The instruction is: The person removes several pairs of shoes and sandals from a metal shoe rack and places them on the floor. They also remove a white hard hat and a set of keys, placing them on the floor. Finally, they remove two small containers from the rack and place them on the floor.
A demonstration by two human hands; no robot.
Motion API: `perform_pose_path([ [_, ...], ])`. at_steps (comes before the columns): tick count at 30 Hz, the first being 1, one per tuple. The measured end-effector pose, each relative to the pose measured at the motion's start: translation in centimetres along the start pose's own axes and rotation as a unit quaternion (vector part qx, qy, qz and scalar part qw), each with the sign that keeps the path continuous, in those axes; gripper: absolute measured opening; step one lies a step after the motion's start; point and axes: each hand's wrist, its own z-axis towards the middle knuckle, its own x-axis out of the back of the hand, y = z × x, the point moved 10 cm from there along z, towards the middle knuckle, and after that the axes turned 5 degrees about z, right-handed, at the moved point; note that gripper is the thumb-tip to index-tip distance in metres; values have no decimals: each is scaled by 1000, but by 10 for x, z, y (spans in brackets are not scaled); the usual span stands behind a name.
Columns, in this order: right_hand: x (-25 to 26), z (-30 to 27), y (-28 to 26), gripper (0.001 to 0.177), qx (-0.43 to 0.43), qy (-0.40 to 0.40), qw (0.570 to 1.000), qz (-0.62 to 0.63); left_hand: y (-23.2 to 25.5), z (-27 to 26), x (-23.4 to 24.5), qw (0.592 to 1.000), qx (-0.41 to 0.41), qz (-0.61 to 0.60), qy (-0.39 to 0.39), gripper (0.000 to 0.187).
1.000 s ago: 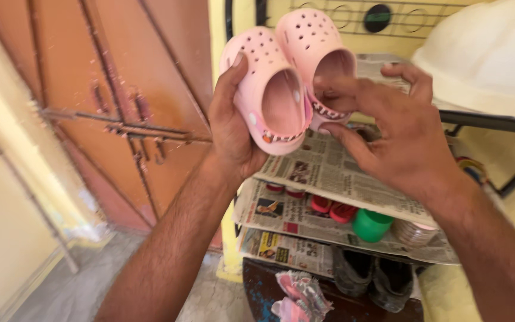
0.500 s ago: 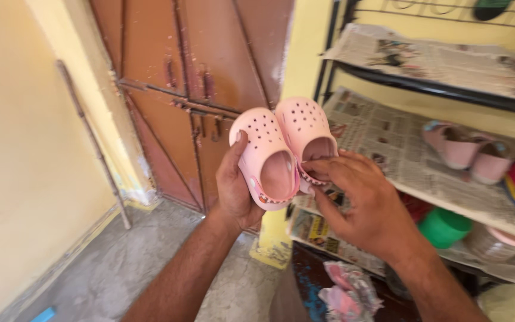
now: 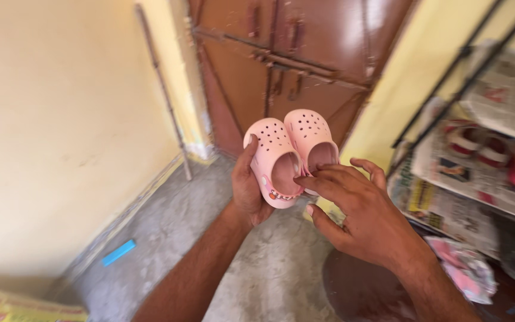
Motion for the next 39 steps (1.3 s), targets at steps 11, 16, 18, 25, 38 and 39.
perform_pose_path([
  [11, -131, 66, -27, 30, -34, -112, 993, -16, 45, -41, 127, 995, -17, -55, 80, 87],
  [16, -187, 97, -14, 26, -42, -116, 992, 11, 59, -39, 189, 993, -9, -64, 102, 85],
  [18, -206, 114, -6, 22, -38, -99, 994, 10, 73, -34, 209, 995, -13, -54, 77, 84],
  [25, -283, 164, 3, 24, -46, -119, 987, 93, 107, -49, 297, 975, -9, -69, 212, 79],
  [38, -392, 260, -45, 21, -72, -113, 973, 187, 206, -86, 407, 959, -13, -74, 275, 84],
  [39, -402, 266, -50, 21, -81, -115, 972, 188, 215, -91, 419, 956, -10, -67, 285, 83],
])
